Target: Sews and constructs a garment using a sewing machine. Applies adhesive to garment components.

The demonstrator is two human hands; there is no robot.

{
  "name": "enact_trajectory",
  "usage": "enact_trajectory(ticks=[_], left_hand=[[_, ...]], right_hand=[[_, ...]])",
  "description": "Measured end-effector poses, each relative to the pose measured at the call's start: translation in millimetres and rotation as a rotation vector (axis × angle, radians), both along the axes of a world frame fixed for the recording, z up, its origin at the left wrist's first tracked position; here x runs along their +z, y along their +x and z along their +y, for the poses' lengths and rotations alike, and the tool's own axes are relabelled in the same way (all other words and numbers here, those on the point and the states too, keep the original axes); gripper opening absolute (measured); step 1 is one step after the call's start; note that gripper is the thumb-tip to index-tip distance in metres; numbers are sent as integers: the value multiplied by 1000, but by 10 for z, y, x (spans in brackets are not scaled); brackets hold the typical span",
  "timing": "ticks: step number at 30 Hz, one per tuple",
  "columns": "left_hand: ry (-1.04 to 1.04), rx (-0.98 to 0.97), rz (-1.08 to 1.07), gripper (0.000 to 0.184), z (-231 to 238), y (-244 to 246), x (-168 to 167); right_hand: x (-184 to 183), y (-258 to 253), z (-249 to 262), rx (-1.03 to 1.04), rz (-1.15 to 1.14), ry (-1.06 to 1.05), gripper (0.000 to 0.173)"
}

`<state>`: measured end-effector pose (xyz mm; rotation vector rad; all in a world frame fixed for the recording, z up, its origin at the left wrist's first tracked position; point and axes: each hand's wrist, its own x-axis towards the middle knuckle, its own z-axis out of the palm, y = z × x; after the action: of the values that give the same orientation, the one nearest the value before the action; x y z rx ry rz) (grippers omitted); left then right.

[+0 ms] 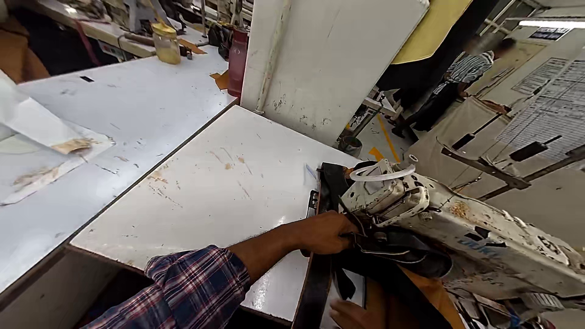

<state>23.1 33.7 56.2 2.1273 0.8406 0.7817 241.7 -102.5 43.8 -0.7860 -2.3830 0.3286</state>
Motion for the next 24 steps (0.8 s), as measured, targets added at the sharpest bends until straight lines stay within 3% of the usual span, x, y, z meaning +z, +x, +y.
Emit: enact_trajectory(ticks=[3, 8, 18, 24], left_hand=[[-32, -3, 56, 26, -18, -7, -2], [-36, 62, 68, 25, -49, -14, 3], [-149, 77, 18, 26, -152, -36, -140], [-125, 96, 11, 20, -157, -39, -130]], right_hand=[[-226, -242, 202, -65, -42, -324, 38], [-315, -120, 545, -328, -222, -128, 43], [-446, 120, 690, -310, -248, 17, 41], [-474, -123, 766, -510, -273, 289, 42]])
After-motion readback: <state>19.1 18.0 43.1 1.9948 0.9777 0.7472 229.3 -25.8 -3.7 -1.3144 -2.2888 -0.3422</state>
